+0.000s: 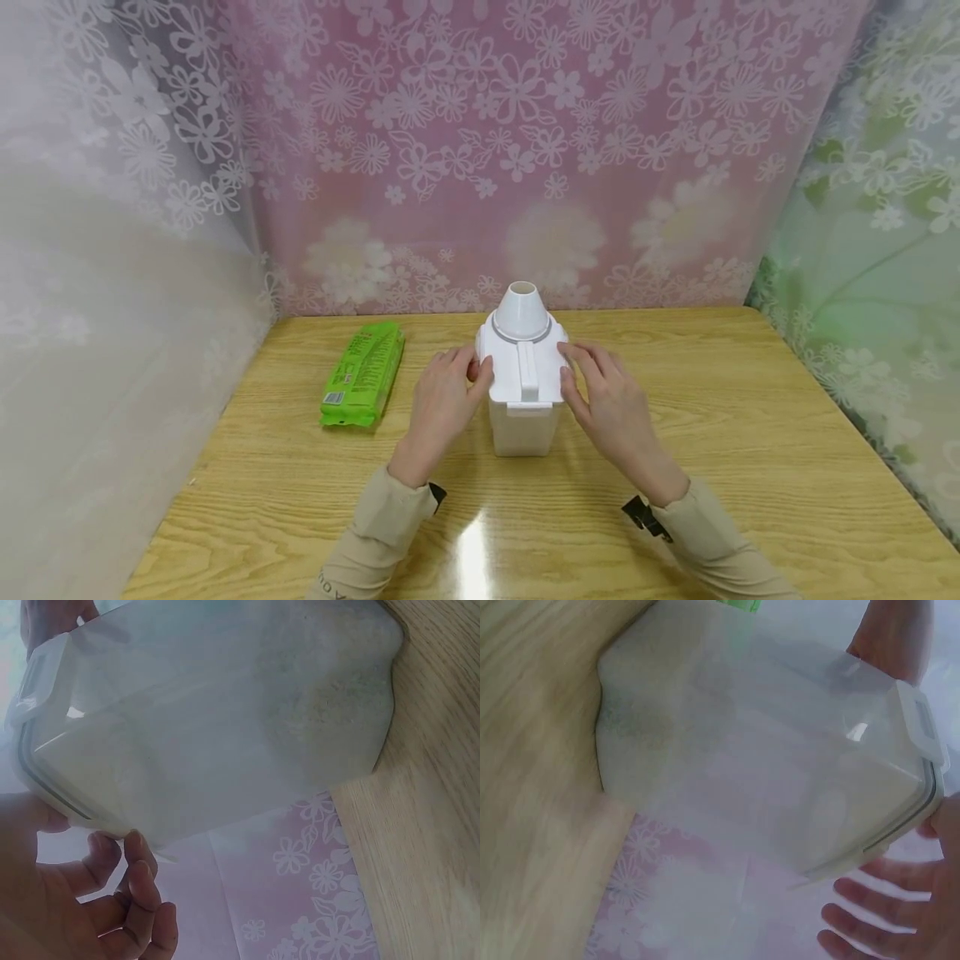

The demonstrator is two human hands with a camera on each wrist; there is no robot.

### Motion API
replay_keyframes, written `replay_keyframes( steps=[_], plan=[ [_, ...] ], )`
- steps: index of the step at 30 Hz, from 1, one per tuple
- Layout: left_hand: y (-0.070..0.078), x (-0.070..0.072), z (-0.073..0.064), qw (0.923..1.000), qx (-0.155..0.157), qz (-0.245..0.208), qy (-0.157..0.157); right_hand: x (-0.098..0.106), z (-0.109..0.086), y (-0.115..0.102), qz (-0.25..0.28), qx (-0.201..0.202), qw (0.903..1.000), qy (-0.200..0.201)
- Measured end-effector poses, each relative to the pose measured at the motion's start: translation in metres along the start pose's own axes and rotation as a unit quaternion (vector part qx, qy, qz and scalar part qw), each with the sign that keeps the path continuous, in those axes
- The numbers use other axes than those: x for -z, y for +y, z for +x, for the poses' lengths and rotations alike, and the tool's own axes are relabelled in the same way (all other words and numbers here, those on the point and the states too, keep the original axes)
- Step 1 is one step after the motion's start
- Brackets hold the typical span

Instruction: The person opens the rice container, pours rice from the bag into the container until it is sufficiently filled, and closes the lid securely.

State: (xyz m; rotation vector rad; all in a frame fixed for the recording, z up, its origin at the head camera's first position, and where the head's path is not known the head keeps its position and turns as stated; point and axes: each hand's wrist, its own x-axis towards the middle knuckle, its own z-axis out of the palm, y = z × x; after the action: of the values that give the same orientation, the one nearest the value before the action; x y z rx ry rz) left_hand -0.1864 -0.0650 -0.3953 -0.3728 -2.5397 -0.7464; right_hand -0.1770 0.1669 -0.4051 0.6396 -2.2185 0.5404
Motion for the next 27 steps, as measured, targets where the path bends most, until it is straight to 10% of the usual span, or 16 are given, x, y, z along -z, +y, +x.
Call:
replay_keyframes(
  steps=[10,16,27],
  plan=[
    [-0.0012,0.0055,-0.0014,0.9996,0.015,0.012,-0.022,0.0031,0.0063,-0.0025,-0.055,0.128,0.9896,-0.036],
    [-0.0009,0.0079,-0.0019,0.9970,0.013,0.010,-0.075,-0.0005,0.0062,-0.0041,-0.059,0.140,0.9878,-0.031],
    [-0.0026,0.0063,-0.0009,0.9972,0.016,-0.005,-0.073,-0.0021,0.0051,-0.0053,-0.057,0.136,0.9885,-0.029]
  ],
)
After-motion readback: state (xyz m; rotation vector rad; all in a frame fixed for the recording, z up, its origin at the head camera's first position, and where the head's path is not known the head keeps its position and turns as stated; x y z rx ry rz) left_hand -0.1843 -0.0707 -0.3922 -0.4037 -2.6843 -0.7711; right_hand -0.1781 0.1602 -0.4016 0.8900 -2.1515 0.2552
